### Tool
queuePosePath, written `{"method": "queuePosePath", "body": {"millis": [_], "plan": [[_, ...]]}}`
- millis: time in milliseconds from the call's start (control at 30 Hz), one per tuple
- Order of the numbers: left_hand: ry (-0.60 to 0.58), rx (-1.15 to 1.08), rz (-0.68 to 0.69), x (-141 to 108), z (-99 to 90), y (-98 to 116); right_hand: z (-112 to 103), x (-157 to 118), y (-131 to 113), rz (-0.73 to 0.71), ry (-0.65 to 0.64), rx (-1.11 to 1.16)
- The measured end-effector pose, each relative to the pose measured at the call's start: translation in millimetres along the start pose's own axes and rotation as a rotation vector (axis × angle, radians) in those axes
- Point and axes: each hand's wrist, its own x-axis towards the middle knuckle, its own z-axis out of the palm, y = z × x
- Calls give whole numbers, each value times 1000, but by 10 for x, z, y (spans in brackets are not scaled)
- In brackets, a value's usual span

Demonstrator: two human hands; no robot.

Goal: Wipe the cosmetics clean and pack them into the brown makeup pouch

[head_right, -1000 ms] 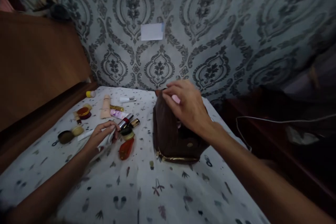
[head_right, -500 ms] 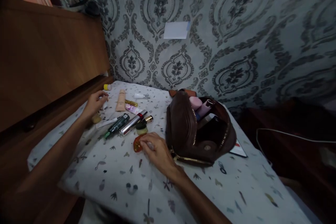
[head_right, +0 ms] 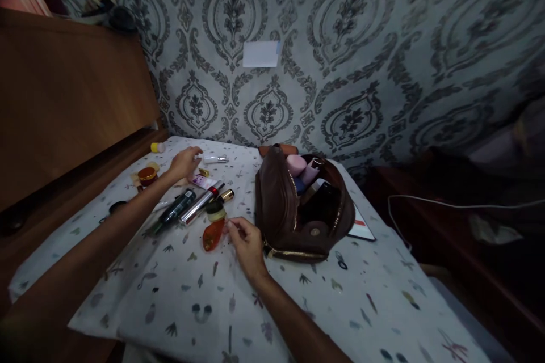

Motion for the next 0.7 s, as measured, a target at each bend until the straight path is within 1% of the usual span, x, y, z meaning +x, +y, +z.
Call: {"method": "queuePosePath", "body": {"millis": [100, 200, 367, 467, 600, 700], "plan": [[-69, 122, 47, 185, 155, 118, 2, 10, 6, 5, 19, 4], [-146, 213, 76, 341, 268, 199, 1, 5, -3, -1, 25, -20], [-270, 302, 43, 496, 343, 227, -13, -7, -30, -37, 15, -69], [-290, 324, 32, 500, 354, 212, -19, -5, -27, -42, 11, -64], [-295, 296, 8, 429, 349, 215, -10, 0, -20, -53, 9, -63], [-252, 226, -5, 355, 282, 249, -4, 1, -16, -54, 10, -48]]}}
